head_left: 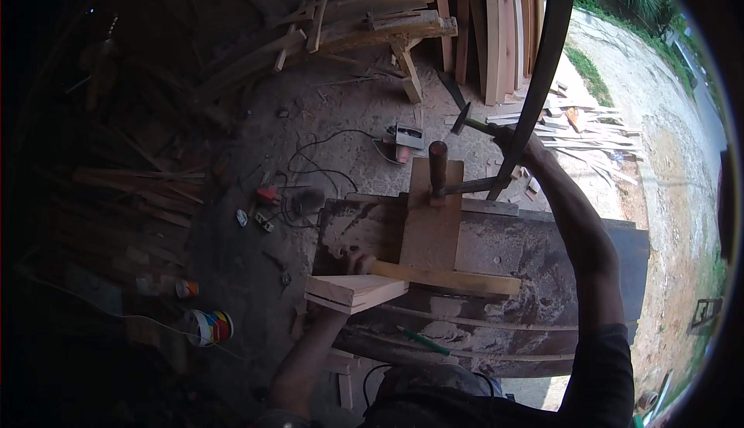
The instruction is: The person processes pieces of wood by hand and using tools. They hold and inspect wooden boards, use a hand plane to smooth a wooden beam, and then use a pencil and square to mark a piece of wood placed in a clamp.
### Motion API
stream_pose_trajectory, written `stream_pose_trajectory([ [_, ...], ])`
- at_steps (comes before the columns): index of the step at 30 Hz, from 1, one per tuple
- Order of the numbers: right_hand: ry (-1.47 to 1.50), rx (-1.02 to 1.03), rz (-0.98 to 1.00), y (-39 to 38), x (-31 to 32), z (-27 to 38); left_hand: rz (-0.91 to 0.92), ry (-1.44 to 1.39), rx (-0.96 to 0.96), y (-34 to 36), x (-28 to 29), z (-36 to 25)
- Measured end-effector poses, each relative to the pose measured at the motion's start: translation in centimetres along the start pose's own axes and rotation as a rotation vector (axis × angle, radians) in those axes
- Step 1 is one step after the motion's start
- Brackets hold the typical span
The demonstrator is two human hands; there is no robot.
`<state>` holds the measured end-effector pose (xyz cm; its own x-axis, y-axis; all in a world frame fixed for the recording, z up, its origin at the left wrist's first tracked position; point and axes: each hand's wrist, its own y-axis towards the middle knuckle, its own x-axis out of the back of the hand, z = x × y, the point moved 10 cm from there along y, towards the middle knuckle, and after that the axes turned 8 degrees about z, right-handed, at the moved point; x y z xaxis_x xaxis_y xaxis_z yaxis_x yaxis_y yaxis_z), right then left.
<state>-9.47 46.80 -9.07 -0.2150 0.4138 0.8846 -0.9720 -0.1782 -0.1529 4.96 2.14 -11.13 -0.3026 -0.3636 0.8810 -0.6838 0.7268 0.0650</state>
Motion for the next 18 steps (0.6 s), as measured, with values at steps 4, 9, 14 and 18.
stream_pose_trajectory([
  [4,-0.042,0.246,-0.01,-0.6,-0.4,1.8,-0.018,0.037,0.006,-0.1,-0.5,0.9],
  [9,0.056,-0.012,-0.112,0.2,1.5,-0.9,-0.04,0.081,-0.036,-0.5,-1.3,1.4],
  [14,-0.107,0.128,0.049,-0.2,-0.7,3.3,-0.069,-0.003,-0.049,-1.0,-1.8,2.1],
  [18,-0.081,0.079,-0.161,0.3,0.8,0.9,-0.035,0.015,-0.029,-0.4,-1.3,1.3],
])
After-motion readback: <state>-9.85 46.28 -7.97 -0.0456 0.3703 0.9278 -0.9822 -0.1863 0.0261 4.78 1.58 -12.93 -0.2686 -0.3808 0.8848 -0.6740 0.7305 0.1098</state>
